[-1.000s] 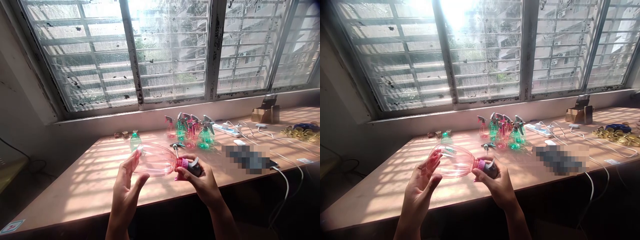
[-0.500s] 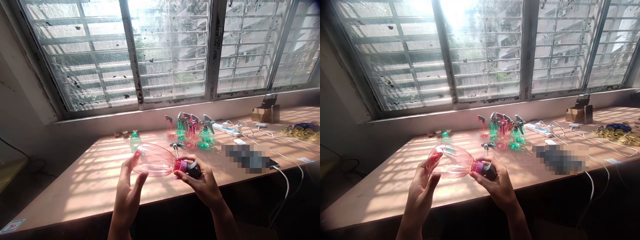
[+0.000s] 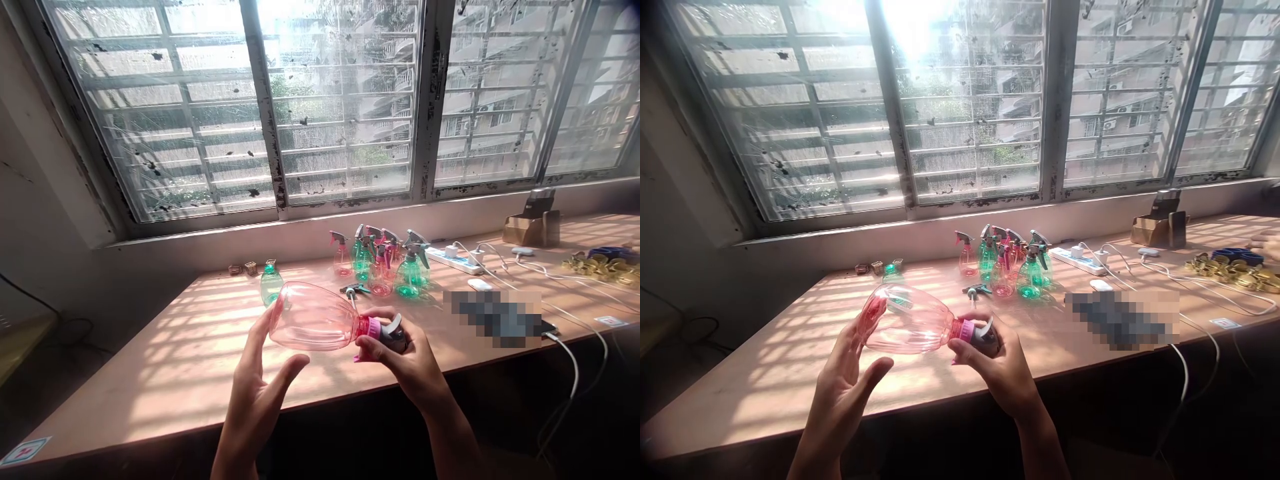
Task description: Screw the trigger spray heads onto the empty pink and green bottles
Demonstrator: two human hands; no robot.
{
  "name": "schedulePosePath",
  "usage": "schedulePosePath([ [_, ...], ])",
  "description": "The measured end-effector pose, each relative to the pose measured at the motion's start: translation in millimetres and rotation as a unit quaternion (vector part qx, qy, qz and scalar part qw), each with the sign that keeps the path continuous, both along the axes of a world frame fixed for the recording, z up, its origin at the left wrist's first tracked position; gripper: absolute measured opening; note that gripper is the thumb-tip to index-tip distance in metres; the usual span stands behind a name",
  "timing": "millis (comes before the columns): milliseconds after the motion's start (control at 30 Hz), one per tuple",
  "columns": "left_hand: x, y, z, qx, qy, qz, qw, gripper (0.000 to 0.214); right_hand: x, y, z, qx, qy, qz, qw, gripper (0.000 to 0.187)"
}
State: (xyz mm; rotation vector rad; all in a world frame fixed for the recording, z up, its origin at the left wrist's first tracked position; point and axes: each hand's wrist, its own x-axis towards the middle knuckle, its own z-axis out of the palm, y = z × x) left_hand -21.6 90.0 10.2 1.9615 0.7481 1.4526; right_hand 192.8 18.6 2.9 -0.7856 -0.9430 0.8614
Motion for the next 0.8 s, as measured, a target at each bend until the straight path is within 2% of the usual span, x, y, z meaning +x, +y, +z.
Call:
schedulePosePath([
  [167, 1.5, 0.3, 1.2, -0.024, -0.039, 0.024, 0.999, 0.056, -2.2, 2.4, -3.7, 0.025, -0.081, 0.001, 0.996, 0.034],
  [467, -0.4, -1.8, 3.5, 0.014, -0.002, 0.0, 1.0, 0.06, -3.3, -0.3, 0.0, 0.008, 0.01, -0.015, 1.0, 0.04],
  [567, -0.6, -2.0, 1.0, 0.001, 0.007, -0.001, 1.0, 0.063, -1.7, 0.3, -2.8, 0.021, -0.027, -0.009, 0.999, 0.036],
  [700, 1.2, -0.1, -0.3, -0.031, -0.041, 0.015, 0.999, 0.059, -1.9, 3.0, -6.9, 0.028, -0.102, -0.006, 0.994, 0.034],
  [800, 2.5, 0.4, 2.0, -0.033, -0.051, 0.019, 0.998, 0.057, -3.8, 3.9, -6.1, 0.023, -0.104, -0.004, 0.994, 0.035],
])
